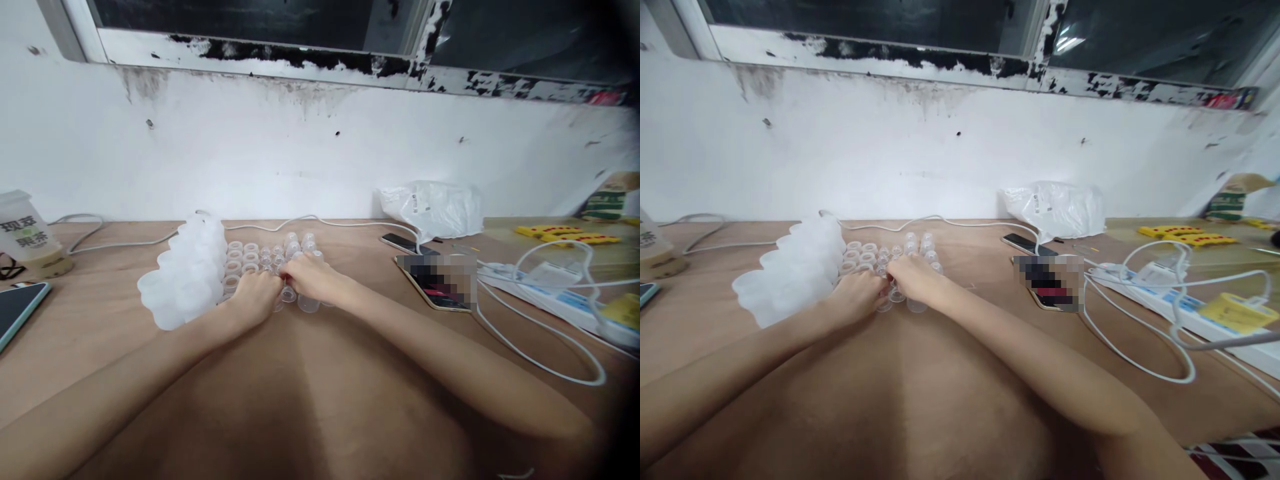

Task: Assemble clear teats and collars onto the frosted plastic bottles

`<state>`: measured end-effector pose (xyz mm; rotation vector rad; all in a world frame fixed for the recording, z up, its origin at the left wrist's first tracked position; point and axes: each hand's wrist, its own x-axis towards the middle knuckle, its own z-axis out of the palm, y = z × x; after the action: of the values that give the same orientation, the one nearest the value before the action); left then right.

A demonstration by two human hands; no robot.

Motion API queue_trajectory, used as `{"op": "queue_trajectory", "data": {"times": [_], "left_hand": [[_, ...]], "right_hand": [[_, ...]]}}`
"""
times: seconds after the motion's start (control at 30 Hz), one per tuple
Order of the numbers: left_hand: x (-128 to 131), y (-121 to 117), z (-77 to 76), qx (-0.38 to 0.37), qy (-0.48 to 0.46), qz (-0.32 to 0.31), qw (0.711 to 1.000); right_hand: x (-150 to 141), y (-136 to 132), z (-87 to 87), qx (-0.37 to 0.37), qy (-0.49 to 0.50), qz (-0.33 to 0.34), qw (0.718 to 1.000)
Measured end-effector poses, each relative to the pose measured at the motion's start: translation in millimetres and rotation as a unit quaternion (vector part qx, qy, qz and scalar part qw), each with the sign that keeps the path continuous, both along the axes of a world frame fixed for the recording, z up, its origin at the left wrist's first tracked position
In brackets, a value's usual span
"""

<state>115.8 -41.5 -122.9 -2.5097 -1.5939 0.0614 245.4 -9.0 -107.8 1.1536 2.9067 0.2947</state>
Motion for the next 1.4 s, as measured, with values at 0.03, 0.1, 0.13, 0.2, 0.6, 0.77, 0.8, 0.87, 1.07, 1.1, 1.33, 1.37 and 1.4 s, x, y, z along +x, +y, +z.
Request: {"op": "queue_trajectory", "data": {"times": [0.03, 0.1, 0.13, 0.2, 0.6, 0.77, 0.8, 0.87, 1.07, 1.1, 1.33, 1.37, 1.4], "left_hand": [[-1.1, 0.8, -0.6, -0.004, -0.005, -0.001, 1.000], [-3.9, 3.2, -2.2, -0.012, -0.018, 0.000, 1.000], [-5.5, 4.6, -2.9, -0.014, -0.023, 0.004, 1.000], [-8.3, 6.9, -3.8, -0.014, -0.030, 0.010, 0.999], [-11.9, 3.9, -7.8, -0.022, -0.075, -0.014, 0.997], [-14.6, -0.5, -9.7, -0.002, -0.085, -0.019, 0.996], [-15.5, -4.7, -11.0, 0.019, -0.089, -0.021, 0.996], [-19.5, -17.2, -16.0, 0.077, -0.100, -0.040, 0.991], [-58.1, -65.2, -37.8, 0.034, -0.125, -0.224, 0.966], [-65.8, -70.3, -38.8, -0.008, -0.122, -0.245, 0.962], [-85.4, -76.3, -32.4, -0.162, -0.112, -0.246, 0.949], [-84.5, -76.2, -32.2, -0.161, -0.114, -0.245, 0.949], [-83.7, -76.3, -32.4, -0.155, -0.118, -0.240, 0.951]], "right_hand": [[-0.7, -1.2, 1.1, 0.005, 0.001, 0.001, 1.000], [-2.4, -3.2, 2.3, 0.014, -0.001, 0.002, 1.000], [-3.1, -3.8, 2.5, 0.017, -0.003, 0.003, 1.000], [-3.9, -4.3, 2.1, 0.021, -0.007, 0.006, 1.000], [5.2, -4.3, -12.2, 0.018, 0.022, 0.018, 0.999], [6.3, -4.9, -14.0, 0.014, 0.029, 0.017, 0.999], [6.4, -8.0, -13.7, 0.022, 0.040, 0.015, 0.999], [6.7, -18.7, -14.1, 0.060, 0.088, 0.009, 0.994], [12.9, -64.2, -38.6, 0.010, 0.221, 0.127, 0.967], [14.6, -68.8, -44.2, -0.028, 0.212, 0.156, 0.964], [20.5, -68.5, -58.2, -0.196, 0.153, 0.223, 0.943], [20.1, -67.8, -58.1, -0.197, 0.155, 0.220, 0.943], [19.5, -67.6, -58.3, -0.197, 0.156, 0.217, 0.943]]}}
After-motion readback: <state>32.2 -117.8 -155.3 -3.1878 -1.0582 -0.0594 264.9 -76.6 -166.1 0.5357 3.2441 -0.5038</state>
